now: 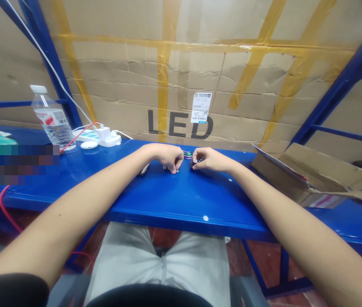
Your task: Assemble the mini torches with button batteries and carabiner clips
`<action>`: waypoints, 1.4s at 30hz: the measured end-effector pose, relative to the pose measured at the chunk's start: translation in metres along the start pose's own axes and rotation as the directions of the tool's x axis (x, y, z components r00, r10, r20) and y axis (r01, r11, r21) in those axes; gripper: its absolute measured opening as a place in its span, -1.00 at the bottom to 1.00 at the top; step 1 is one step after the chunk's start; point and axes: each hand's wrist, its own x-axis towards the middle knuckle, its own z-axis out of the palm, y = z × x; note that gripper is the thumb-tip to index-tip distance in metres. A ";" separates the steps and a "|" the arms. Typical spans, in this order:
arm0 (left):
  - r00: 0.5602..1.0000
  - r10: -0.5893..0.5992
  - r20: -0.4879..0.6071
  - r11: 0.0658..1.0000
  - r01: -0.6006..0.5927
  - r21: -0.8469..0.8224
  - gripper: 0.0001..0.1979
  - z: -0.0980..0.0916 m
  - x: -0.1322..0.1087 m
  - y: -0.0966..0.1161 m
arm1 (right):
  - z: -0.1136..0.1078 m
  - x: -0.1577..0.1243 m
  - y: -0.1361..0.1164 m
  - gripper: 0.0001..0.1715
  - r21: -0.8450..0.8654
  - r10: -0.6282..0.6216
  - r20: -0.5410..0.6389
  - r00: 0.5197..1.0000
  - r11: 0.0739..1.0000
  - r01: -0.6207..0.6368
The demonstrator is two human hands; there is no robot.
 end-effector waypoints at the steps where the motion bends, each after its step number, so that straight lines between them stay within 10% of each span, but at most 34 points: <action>1: 1.000 0.000 -0.003 1.000 0.000 -0.007 -0.72 0.000 0.000 0.000 | 0.000 0.000 0.000 -0.73 -0.004 -0.001 -0.003 1.000 1.000 0.001; 11: 0.992 0.055 -0.109 0.998 -0.055 0.003 -0.82 0.002 -0.002 0.005 | 0.002 0.000 0.004 -0.77 -0.023 -0.008 -0.014 1.000 1.000 0.008; 17: 0.808 0.272 -0.523 0.954 -0.297 0.037 -0.81 0.004 -0.001 0.014 | 0.002 0.004 0.011 -0.74 0.050 -0.040 -0.013 0.999 0.998 0.040; 42: 0.717 0.457 -0.526 0.887 -0.408 0.215 -0.85 0.019 0.012 0.019 | 0.003 0.006 0.015 -0.73 0.149 -0.101 -0.025 0.995 0.983 0.103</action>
